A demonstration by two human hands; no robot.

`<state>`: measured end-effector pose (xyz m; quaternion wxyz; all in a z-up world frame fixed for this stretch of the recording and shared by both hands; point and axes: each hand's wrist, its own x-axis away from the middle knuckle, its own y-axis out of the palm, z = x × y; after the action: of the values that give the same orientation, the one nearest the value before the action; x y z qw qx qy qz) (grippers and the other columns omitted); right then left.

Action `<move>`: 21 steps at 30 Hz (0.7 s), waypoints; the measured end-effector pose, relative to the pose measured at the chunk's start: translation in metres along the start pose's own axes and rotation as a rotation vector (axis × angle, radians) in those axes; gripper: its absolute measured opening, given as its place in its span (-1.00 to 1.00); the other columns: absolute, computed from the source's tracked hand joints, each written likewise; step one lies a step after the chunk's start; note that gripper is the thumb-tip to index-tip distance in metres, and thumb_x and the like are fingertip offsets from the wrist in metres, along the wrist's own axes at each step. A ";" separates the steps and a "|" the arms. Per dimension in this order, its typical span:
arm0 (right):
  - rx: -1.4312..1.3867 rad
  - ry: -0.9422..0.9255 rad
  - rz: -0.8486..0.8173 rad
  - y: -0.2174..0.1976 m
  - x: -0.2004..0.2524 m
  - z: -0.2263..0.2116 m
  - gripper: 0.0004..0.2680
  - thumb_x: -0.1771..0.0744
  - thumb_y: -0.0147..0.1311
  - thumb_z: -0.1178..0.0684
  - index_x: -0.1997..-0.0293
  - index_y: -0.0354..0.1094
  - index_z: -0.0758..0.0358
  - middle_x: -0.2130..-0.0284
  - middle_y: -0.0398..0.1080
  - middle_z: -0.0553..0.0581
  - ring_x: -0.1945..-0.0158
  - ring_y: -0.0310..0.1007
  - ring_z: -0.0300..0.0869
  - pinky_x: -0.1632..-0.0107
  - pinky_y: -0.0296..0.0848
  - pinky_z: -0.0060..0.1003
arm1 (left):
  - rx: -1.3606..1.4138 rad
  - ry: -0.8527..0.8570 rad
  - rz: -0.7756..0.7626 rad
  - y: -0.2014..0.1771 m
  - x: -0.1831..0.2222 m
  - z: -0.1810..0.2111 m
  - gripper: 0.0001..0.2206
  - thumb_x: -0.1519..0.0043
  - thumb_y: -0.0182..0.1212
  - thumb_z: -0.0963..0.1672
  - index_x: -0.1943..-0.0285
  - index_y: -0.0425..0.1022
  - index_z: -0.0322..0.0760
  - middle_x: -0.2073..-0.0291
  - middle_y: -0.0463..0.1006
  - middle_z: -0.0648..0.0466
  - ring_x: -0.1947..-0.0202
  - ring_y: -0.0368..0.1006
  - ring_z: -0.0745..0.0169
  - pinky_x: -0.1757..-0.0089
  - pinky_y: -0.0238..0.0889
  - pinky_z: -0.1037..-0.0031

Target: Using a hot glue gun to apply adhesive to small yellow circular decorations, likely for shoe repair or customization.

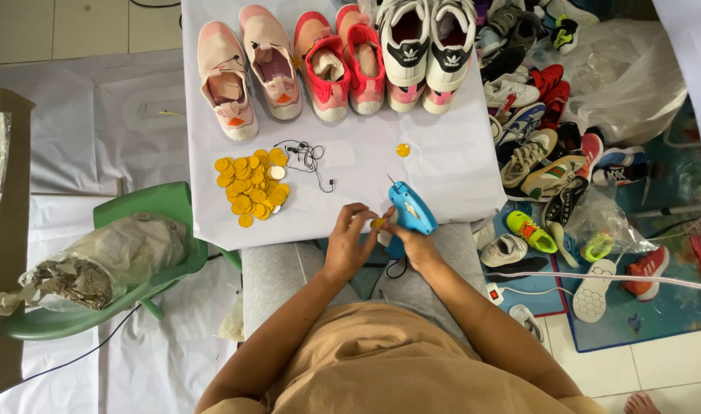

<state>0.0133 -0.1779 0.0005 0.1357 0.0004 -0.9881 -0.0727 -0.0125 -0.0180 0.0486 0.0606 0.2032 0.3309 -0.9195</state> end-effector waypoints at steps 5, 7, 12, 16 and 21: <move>0.008 0.048 0.028 -0.009 -0.005 0.019 -0.64 -0.22 0.38 0.20 -0.10 0.44 0.36 0.03 0.50 0.23 -0.06 0.45 0.00 -0.23 0.34 0.13 | -0.164 0.188 -0.061 0.006 0.004 -0.006 -0.73 -0.16 0.33 -0.15 -0.01 0.43 -0.17 0.03 0.36 0.04 0.05 0.48 0.09 0.14 0.41 0.33; 0.028 0.038 0.019 -0.012 -0.003 0.022 -0.66 -0.22 0.37 0.19 -0.09 0.45 0.35 0.03 0.51 0.22 -0.06 0.46 0.02 -0.23 0.33 0.13 | -0.215 0.228 -0.067 0.009 0.004 -0.010 -0.73 -0.17 0.33 -0.12 -0.01 0.42 -0.18 0.04 0.37 0.05 0.06 0.47 0.13 0.14 0.38 0.36; 0.068 -0.107 -0.059 -0.044 -0.027 0.100 -0.77 -0.23 0.40 0.23 0.07 0.52 0.34 0.21 0.54 0.21 0.04 0.48 -0.08 -0.14 0.41 0.06 | -0.208 0.216 -0.082 0.014 0.008 -0.012 -0.91 -0.30 0.14 -0.19 0.09 0.35 -0.18 0.24 0.39 0.15 0.33 0.57 0.20 0.27 0.43 0.50; 0.009 -0.171 -0.107 -0.004 0.001 -0.003 -0.83 -0.23 0.40 0.23 0.17 0.52 0.35 0.33 0.56 0.22 0.16 0.55 -0.10 -0.05 0.48 -0.03 | -0.068 0.081 -0.129 0.003 0.003 -0.010 -0.90 -0.30 0.12 -0.21 0.06 0.35 -0.20 0.24 0.45 0.10 0.43 0.61 0.06 0.36 0.51 0.40; 0.229 -0.389 -0.139 -0.004 0.006 -0.018 -0.91 -0.26 0.32 0.22 0.24 0.50 0.35 0.41 0.54 0.24 0.27 0.58 -0.04 0.10 0.56 -0.08 | 0.424 -0.544 -0.090 0.005 -0.010 -0.025 -0.89 -0.30 0.22 -0.15 0.14 0.63 -0.26 0.33 0.69 -0.09 0.31 0.63 0.08 0.27 0.49 0.33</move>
<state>0.0124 -0.1846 0.0182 -0.0634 0.0699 -0.9950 0.0318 0.0057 -0.0067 0.0322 0.0626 -0.0559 0.1130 -0.9900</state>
